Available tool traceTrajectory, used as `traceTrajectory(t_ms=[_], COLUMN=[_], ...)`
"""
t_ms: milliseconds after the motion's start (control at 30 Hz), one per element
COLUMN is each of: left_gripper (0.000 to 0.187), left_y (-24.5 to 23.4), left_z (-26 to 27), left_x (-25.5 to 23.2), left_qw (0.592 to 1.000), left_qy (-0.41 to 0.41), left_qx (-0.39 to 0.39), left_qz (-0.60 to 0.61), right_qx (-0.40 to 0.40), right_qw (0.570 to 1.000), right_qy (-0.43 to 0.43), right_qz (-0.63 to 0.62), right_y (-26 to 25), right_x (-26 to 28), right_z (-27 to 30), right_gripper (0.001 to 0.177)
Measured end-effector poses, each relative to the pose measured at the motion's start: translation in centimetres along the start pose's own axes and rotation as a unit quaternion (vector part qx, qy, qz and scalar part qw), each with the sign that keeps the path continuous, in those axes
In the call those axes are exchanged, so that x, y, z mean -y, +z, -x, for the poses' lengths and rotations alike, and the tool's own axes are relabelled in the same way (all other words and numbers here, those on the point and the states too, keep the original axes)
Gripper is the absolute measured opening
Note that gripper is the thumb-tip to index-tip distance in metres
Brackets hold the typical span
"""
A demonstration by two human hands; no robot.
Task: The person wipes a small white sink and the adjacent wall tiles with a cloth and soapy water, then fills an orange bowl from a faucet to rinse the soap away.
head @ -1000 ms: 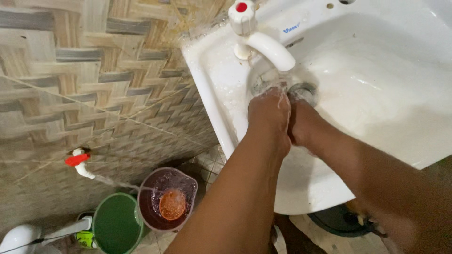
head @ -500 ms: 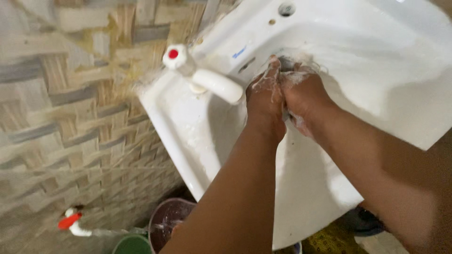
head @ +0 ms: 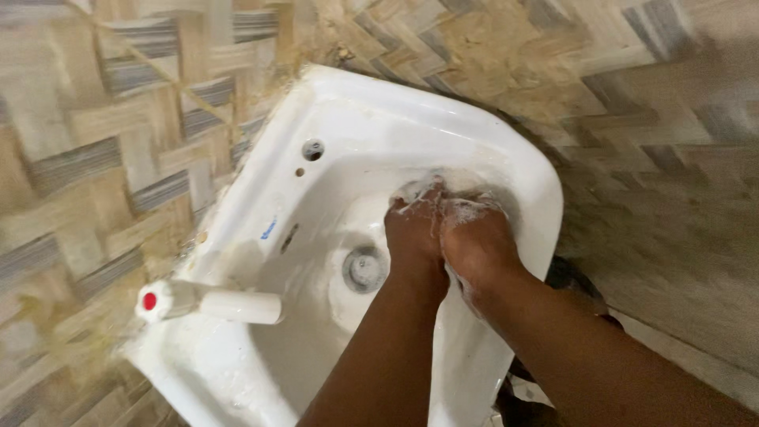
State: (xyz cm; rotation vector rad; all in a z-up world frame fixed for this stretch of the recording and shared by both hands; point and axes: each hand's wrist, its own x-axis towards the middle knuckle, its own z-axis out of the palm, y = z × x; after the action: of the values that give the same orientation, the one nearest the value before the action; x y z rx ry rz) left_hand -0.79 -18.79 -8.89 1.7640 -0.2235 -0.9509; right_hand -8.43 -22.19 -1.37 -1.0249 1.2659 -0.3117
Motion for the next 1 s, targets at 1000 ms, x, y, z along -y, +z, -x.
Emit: traceTrajectory(t_ms=[1000], left_gripper=[0.041], left_y=[-9.6], left_z=[7.9], left_x=[7.9], left_qw=[0.871], left_qy=[-0.069], left_qx=[-0.322], left_qz=[0.365], right_qx=[0.406], right_qw=[0.834], right_qy=[-0.139], right_qz=[0.347], right_y=[13.1], right_x=[-6.0], right_z=[4.3], right_gripper=[0.035])
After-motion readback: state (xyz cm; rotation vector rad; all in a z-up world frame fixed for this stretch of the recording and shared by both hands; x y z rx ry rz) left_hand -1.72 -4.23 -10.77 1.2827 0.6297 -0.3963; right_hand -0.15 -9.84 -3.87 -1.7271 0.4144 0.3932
